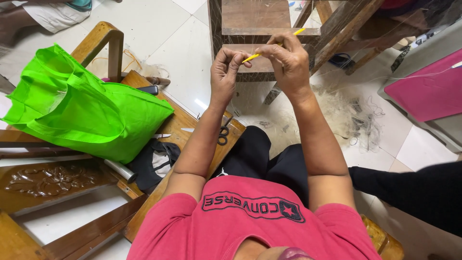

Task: Repairing or weaving a fine-mesh fishing net using a netting needle and a wooden frame for support.

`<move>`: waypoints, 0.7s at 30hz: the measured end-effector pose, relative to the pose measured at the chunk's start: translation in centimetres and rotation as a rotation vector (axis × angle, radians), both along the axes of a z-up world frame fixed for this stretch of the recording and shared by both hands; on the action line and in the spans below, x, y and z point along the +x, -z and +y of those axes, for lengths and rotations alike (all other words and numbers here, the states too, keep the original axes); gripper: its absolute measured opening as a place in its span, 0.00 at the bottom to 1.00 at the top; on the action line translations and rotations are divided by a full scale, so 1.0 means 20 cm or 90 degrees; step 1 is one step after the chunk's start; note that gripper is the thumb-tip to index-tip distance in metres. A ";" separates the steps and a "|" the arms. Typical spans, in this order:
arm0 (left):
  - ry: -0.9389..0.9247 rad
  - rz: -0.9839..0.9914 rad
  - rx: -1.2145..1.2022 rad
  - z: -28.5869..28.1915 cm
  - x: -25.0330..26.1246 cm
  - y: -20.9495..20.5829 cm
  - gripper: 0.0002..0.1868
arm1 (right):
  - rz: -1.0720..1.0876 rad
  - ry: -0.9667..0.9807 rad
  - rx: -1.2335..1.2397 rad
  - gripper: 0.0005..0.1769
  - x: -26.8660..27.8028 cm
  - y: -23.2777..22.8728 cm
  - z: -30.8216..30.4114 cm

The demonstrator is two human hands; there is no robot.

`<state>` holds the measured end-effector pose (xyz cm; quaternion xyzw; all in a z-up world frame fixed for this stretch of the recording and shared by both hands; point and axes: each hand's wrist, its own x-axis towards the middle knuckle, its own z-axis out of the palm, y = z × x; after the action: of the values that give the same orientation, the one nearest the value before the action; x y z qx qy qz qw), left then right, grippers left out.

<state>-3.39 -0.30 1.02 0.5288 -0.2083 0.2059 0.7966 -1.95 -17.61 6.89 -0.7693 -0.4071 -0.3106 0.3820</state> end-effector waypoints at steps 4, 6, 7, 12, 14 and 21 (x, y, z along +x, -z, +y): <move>0.008 -0.007 0.000 -0.02 0.01 0.00 0.06 | -0.003 -0.028 0.018 0.07 -0.03 0.03 0.06; -0.001 0.000 0.012 -0.02 0.01 0.02 0.06 | 0.009 -0.055 0.025 0.07 -0.06 0.05 0.10; -0.012 0.008 0.021 -0.03 0.01 0.03 0.05 | -0.003 -0.046 0.040 0.10 -0.07 0.06 0.11; -0.053 0.005 0.055 -0.03 0.04 0.09 0.05 | -0.039 0.003 0.073 0.20 -0.05 0.16 0.18; -0.053 -0.024 0.088 -0.03 0.03 0.07 0.03 | -0.095 0.106 0.133 0.07 -0.07 0.15 0.23; -0.022 -0.016 0.060 -0.03 0.04 0.05 0.05 | -0.064 -0.020 0.298 0.05 -0.43 0.08 0.23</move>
<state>-2.68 -0.91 0.06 0.5668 -0.2189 0.2160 0.7643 -10.63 -12.95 5.32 -0.6366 -0.3544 -0.4287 0.5341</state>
